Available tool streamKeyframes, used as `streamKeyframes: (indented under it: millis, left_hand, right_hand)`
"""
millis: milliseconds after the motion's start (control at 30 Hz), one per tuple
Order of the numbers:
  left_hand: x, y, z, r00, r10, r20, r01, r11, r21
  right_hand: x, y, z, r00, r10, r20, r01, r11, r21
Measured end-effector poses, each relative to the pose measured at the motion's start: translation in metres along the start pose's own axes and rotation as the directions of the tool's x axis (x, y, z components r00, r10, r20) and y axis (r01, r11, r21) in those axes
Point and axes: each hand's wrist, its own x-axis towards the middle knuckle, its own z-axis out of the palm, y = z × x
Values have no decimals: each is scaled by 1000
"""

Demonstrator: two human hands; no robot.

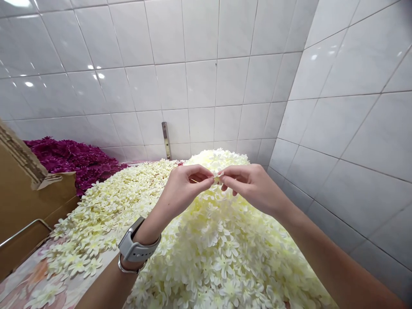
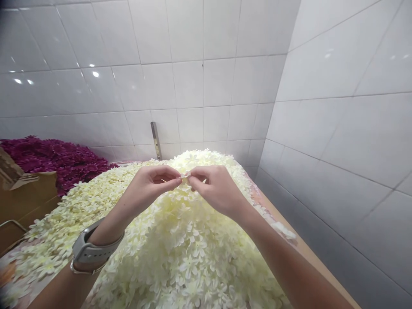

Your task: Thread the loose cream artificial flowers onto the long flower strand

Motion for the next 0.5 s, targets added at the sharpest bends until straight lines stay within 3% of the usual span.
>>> streamKeyframes:
  millis: [100,200,267,400,500]
  left_hand:
    - [-1,1,-2,999,9,-38,-8,1000,11]
    - [0,1,-3,999,15,-29,-14,1000,11]
    - [-1,0,-2,1000,19,-9,-19,1000,-9]
    - [-2,-1,1,998,40,43,-36,995,-94]
    - [-1,-1,2,995,49,87,-34,986,-166]
  right_hand:
    - [0,4,-22,988,52,-147,-43,997,65]
    - [-2,7,-45,942,86,-323,-60,994,90]
    - [-4,7,-51,932,95,-350,-63,993,101]
    - [-3,3,-38,983,112,-142,-88,982,165]
    - [-1,2,-22,989,137,50,-145,970,194]
